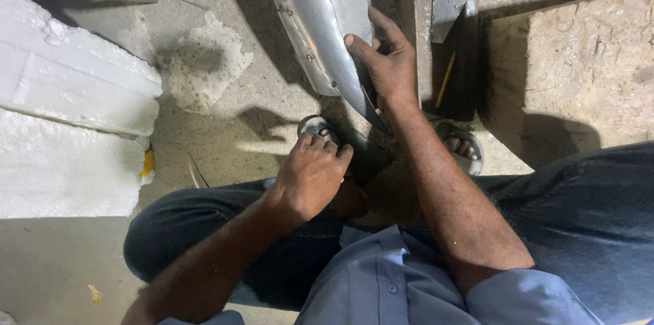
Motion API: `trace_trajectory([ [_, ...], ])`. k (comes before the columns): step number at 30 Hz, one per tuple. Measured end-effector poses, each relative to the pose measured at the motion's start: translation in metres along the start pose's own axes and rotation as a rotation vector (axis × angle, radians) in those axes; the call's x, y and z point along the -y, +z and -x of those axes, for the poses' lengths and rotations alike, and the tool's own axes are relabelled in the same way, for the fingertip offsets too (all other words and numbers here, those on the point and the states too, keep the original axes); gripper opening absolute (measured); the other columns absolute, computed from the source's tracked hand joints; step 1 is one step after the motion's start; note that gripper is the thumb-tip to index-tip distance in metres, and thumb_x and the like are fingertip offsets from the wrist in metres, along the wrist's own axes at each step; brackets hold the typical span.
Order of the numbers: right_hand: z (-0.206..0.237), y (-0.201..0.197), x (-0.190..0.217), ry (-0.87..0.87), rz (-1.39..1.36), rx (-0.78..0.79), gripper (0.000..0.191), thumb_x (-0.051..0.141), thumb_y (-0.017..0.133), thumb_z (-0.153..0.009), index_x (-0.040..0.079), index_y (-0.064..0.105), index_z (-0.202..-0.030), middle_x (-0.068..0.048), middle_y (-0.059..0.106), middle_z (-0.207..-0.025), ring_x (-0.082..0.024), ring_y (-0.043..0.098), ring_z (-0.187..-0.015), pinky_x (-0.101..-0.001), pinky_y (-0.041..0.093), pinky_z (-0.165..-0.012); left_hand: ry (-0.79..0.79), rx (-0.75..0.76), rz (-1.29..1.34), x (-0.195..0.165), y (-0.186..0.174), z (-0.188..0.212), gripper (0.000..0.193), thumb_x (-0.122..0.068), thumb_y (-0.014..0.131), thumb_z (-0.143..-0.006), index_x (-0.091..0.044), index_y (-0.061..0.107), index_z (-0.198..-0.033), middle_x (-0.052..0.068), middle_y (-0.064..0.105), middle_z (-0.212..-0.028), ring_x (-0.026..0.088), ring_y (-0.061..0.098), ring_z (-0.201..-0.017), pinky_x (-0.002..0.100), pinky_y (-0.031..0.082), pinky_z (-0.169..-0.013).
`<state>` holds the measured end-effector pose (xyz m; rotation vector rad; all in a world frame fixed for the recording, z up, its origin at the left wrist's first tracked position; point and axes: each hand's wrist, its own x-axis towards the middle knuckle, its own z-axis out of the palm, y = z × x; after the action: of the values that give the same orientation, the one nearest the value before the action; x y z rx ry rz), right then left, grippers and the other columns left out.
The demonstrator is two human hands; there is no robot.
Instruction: The person hammers a small metal piece on a wooden block, then fits it onto a larger curved metal part. They repeat this process with another piece. Finally, they use an angle grinder to smooth the seam where the pieces join, creating sparks.
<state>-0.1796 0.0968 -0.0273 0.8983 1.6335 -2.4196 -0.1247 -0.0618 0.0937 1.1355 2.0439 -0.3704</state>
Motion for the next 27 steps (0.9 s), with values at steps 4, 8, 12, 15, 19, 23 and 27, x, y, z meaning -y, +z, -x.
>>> trace_trajectory([
  [4,0.002,0.001,0.001,-0.005,0.014,-0.007,0.075,0.019,0.083,-0.086,0.004,0.048,-0.149,-0.019,0.073,-0.107,-0.022,0.078,-0.097,-0.0364,0.066,-0.08,-0.003,0.015,-0.014,0.0,0.0,-0.002,0.048,-0.028,0.062,-0.097,-0.007,0.056,-0.14,0.018,0.07,-0.117,0.031,0.065,-0.113,0.047,0.045,-0.102],
  [8,0.003,0.002,0.003,-0.015,0.0,-0.004,0.076,0.02,0.084,-0.086,0.003,0.047,-0.149,-0.02,0.073,-0.109,-0.022,0.079,-0.097,-0.0366,0.066,-0.081,-0.003,0.037,-0.005,0.0,0.0,-0.002,0.052,-0.029,0.064,-0.095,-0.007,0.055,-0.14,0.019,0.07,-0.117,0.032,0.065,-0.112,0.049,0.043,-0.104],
  [12,0.003,0.003,0.006,-0.005,0.026,-0.008,0.075,0.02,0.083,-0.086,0.005,0.048,-0.15,-0.019,0.073,-0.107,-0.021,0.078,-0.096,-0.0362,0.065,-0.079,-0.001,0.006,0.009,0.0,0.002,-0.001,0.049,-0.029,0.065,-0.095,-0.007,0.058,-0.139,0.018,0.071,-0.114,0.031,0.066,-0.11,0.048,0.044,-0.103],
  [15,0.003,0.002,0.007,0.007,0.016,-0.003,0.073,0.019,0.083,-0.087,0.006,0.049,-0.15,-0.017,0.073,-0.106,-0.02,0.077,-0.096,-0.0357,0.066,-0.081,0.002,-0.049,0.0,0.0,0.005,0.0,0.047,-0.03,0.066,-0.095,-0.008,0.06,-0.137,0.017,0.073,-0.109,0.031,0.067,-0.108,0.048,0.045,-0.102],
  [19,0.002,-0.001,0.004,0.016,0.008,0.012,0.073,0.02,0.083,-0.086,0.009,0.05,-0.151,-0.015,0.074,-0.104,-0.017,0.076,-0.096,-0.0335,0.068,-0.082,-0.004,-0.12,0.012,0.0,0.006,0.001,0.05,-0.034,0.068,-0.092,-0.008,0.063,-0.134,0.016,0.073,-0.108,0.031,0.067,-0.108,0.047,0.046,-0.1],
  [23,-0.003,-0.005,-0.003,-0.062,-0.03,0.021,0.073,0.018,0.086,-0.086,0.007,0.052,-0.149,-0.011,0.075,-0.112,-0.015,0.073,-0.098,-0.0296,0.064,-0.084,0.001,-0.125,0.006,-0.001,0.002,0.0,0.052,-0.038,0.069,-0.09,-0.008,0.064,-0.132,0.016,0.073,-0.108,0.032,0.066,-0.108,0.046,0.045,-0.1],
  [27,-0.01,-0.009,-0.011,-0.078,0.011,0.005,0.07,0.018,0.087,-0.086,0.006,0.057,-0.147,-0.009,0.073,-0.106,-0.013,0.071,-0.092,-0.0274,0.062,-0.079,-0.007,-0.11,0.056,-0.001,-0.002,-0.001,0.051,-0.036,0.069,-0.091,-0.008,0.064,-0.133,0.015,0.073,-0.11,0.031,0.066,-0.11,0.045,0.044,-0.102],
])
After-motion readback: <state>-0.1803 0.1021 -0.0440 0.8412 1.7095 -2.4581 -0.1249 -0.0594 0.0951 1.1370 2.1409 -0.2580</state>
